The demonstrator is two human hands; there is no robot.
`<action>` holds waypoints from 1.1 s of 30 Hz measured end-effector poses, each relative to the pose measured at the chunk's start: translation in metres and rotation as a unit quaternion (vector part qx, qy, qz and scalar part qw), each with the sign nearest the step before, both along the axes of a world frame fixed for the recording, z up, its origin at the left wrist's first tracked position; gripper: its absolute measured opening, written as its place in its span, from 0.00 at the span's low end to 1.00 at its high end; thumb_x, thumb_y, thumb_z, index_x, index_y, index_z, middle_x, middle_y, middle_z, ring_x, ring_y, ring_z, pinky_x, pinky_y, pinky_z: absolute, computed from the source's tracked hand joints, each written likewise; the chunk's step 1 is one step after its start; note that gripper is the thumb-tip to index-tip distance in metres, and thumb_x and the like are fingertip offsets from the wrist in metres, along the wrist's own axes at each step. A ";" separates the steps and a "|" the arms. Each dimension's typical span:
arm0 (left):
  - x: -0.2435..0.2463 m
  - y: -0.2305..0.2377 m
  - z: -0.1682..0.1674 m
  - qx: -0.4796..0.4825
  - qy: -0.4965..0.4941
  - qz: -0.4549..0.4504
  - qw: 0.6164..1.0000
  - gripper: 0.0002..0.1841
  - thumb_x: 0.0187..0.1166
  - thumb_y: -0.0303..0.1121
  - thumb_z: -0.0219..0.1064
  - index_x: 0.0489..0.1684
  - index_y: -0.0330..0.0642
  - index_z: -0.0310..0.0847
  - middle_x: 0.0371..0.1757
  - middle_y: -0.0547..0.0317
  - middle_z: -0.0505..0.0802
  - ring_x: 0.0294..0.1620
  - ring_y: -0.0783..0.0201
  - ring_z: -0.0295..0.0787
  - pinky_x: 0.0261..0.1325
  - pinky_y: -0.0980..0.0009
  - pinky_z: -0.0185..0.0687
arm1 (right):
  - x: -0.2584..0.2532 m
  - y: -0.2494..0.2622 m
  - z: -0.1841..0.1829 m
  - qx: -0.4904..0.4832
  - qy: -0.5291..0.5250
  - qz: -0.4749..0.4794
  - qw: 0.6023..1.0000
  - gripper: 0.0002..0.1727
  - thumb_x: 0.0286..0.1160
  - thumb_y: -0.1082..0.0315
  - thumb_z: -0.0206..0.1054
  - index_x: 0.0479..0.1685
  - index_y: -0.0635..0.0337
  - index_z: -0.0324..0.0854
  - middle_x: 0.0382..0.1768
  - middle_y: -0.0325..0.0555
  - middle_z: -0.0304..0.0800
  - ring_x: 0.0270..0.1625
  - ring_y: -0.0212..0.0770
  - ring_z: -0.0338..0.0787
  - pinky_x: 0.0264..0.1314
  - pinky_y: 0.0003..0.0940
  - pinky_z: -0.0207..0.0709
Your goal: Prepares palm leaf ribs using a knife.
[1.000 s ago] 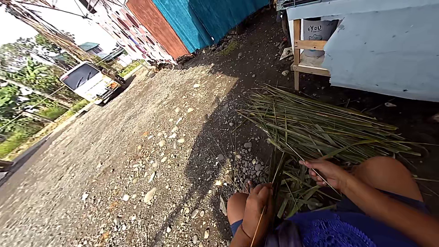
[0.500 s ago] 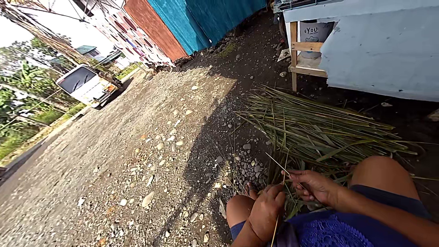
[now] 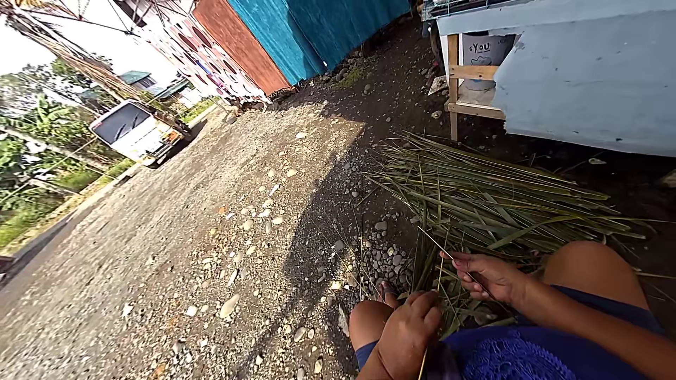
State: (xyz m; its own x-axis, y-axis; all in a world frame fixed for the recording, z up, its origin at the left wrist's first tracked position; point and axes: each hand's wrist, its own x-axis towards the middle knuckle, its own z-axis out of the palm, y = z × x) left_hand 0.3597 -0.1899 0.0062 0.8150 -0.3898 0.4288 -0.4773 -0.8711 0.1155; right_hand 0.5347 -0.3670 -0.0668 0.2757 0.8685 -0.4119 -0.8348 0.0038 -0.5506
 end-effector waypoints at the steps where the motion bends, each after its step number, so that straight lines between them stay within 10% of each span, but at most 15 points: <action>1: 0.000 -0.001 0.001 0.003 0.002 -0.005 1.000 0.05 0.74 0.22 0.64 0.32 0.40 0.83 0.51 0.46 0.95 0.53 0.54 0.95 0.56 0.67 0.91 | 0.000 0.001 0.000 -0.002 0.006 -0.004 1.000 0.24 0.87 0.65 0.59 0.81 0.46 0.71 0.18 0.33 0.69 0.12 0.27 0.70 0.13 0.19 0.66; 11: -0.011 -0.010 0.005 -0.031 0.000 -0.032 0.999 0.05 0.78 0.23 0.62 0.35 0.39 0.83 0.52 0.46 0.94 0.57 0.56 0.93 0.63 0.69 0.88 | 0.022 0.002 -0.012 -0.101 -0.030 -0.107 0.989 0.23 0.89 0.63 0.59 0.82 0.45 0.71 0.17 0.33 0.66 0.12 0.27 0.65 0.11 0.20 0.61; 19: -0.021 -0.009 0.013 -0.047 0.015 -0.023 0.999 0.05 0.79 0.23 0.61 0.33 0.40 0.80 0.50 0.48 0.94 0.56 0.57 0.93 0.61 0.70 0.88 | 0.044 -0.004 -0.059 -0.325 -0.167 -0.114 0.924 0.28 0.83 0.61 0.70 0.82 0.46 0.75 0.39 0.44 0.78 0.21 0.31 0.64 0.21 0.28 0.59; 26: -0.025 0.034 0.012 -0.145 0.046 0.216 0.965 0.08 0.73 0.27 0.63 0.23 0.39 0.83 0.57 0.53 0.95 0.48 0.67 0.95 0.48 0.69 0.91 | 0.048 -0.016 -0.092 -0.408 -0.221 0.022 0.886 0.27 0.81 0.55 0.72 0.74 0.57 0.75 0.28 0.42 0.71 0.20 0.33 0.67 0.22 0.29 0.65; 29: -0.022 0.066 0.038 -0.302 -0.003 0.333 0.893 0.04 0.71 0.24 0.63 0.34 0.35 0.84 0.42 0.59 0.98 0.35 0.74 0.93 0.40 0.75 0.89 | 0.043 -0.017 -0.089 -0.401 -0.234 0.024 0.885 0.32 0.82 0.56 0.71 0.83 0.56 0.70 0.32 0.45 0.72 0.21 0.33 0.65 0.22 0.29 0.64; 33: -0.035 0.125 0.068 -0.285 -0.085 0.443 0.846 0.05 0.77 0.27 0.64 0.36 0.34 0.82 0.28 0.61 0.93 0.28 0.72 0.91 0.37 0.72 0.89 | 0.040 -0.017 -0.090 -0.399 -0.259 0.035 0.879 0.28 0.84 0.57 0.69 0.79 0.56 0.74 0.33 0.46 0.74 0.23 0.33 0.65 0.24 0.30 0.63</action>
